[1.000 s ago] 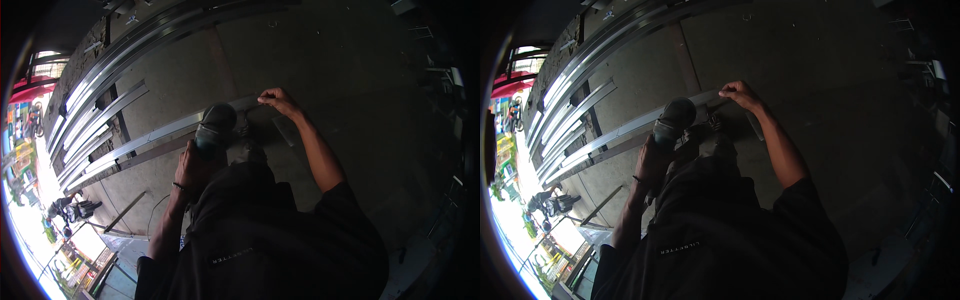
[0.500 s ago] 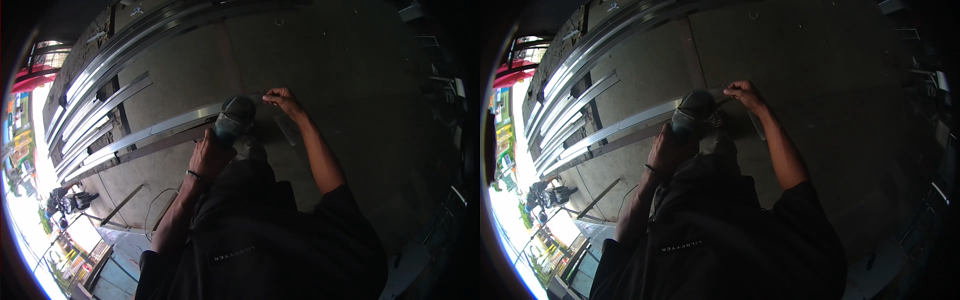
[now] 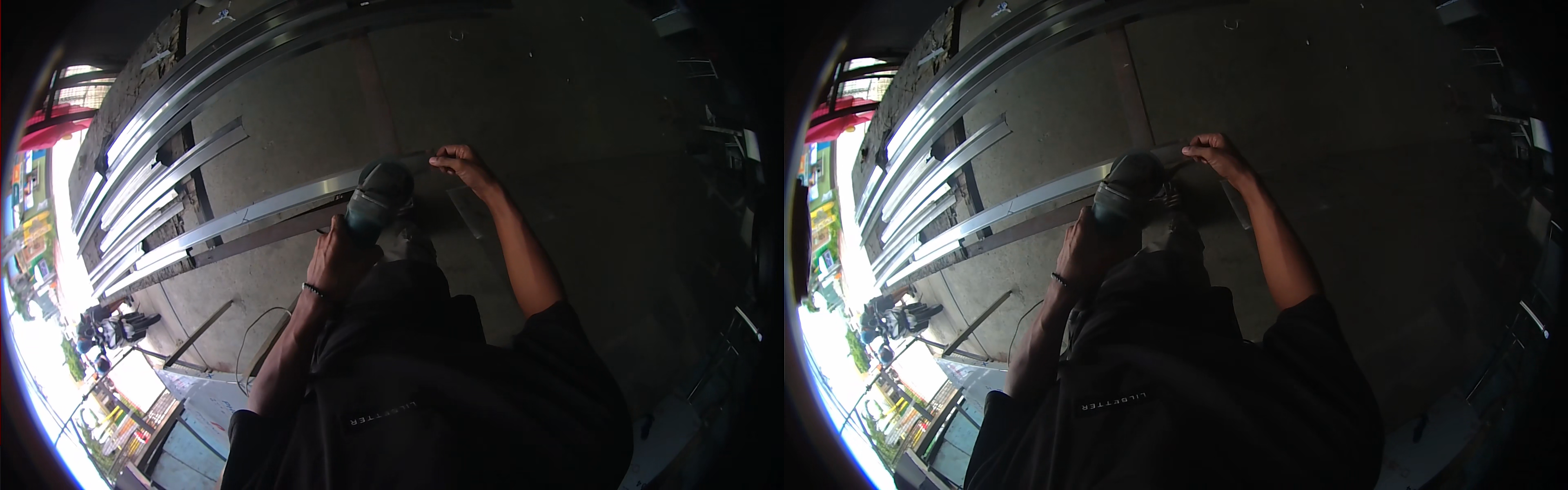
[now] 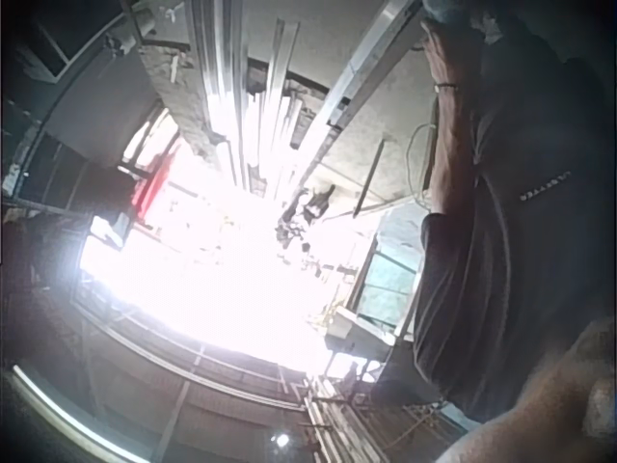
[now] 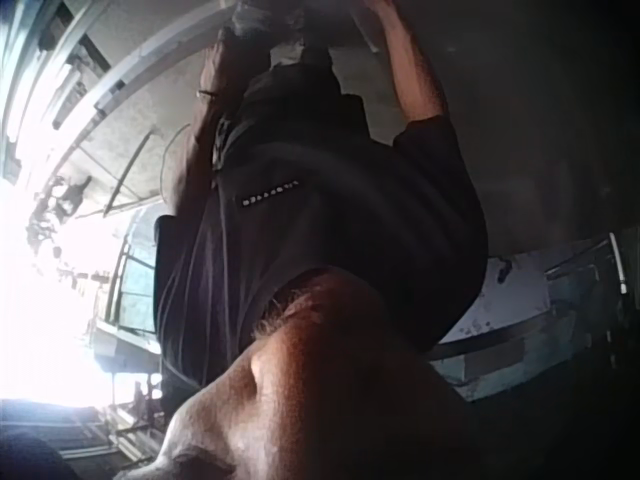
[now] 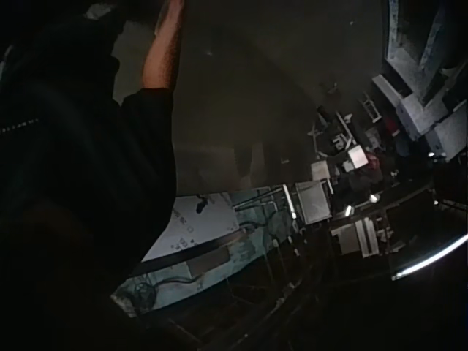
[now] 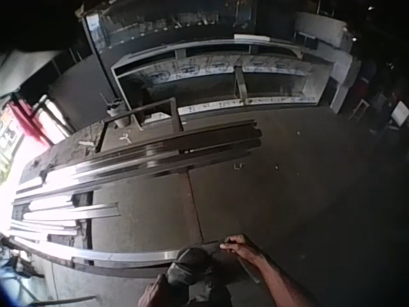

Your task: The person receives an angle grinder, touches a metal strip by hand, and grinds the metal strip using the angle grinder.

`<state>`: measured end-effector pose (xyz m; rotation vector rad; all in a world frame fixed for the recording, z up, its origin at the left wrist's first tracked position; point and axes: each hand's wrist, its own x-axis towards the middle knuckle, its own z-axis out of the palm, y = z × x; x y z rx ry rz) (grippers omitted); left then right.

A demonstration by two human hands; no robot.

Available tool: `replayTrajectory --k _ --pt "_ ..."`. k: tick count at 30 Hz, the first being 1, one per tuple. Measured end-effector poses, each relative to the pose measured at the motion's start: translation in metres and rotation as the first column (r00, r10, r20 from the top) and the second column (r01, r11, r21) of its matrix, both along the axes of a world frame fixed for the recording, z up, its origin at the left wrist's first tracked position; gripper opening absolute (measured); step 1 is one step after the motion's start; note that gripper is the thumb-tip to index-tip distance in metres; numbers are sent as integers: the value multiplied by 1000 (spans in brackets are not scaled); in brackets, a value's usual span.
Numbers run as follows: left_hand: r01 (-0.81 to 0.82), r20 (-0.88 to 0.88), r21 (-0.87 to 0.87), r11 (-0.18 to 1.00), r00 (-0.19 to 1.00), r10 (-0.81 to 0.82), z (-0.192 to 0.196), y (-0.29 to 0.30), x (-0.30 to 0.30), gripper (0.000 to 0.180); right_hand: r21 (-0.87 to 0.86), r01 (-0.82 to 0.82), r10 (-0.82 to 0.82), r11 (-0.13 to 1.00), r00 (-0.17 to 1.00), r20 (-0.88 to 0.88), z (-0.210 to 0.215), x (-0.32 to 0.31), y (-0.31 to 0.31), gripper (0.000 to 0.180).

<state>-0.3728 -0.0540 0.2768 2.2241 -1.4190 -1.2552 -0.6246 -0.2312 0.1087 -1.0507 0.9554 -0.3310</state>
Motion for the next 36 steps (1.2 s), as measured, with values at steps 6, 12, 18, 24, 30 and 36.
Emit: replayTrajectory --k 6,12,18,24,30,36 --pt "-56 37 11 998 998 55 5 18 15 54 -127 135 -118 983 984 133 -9 2 11 19" --pt "-189 -98 -15 982 977 187 48 38 43 64 -489 154 -149 859 988 50 16 -13 34 51" --pt "-380 -72 -134 915 925 373 58 85 80 57 -492 80 -80 867 997 22 0 -10 31 36" --pt "-545 -113 -188 817 839 533 69 113 97 47 -374 199 -135 906 973 189 1 -8 23 14" --pt "-724 -166 -104 682 688 706 67 137 107 42 -370 175 -148 913 984 100 14 5 6 10" --pt "-763 -200 -91 640 644 739 66 147 109 41 -326 272 -238 905 961 142 15 15 2 11"
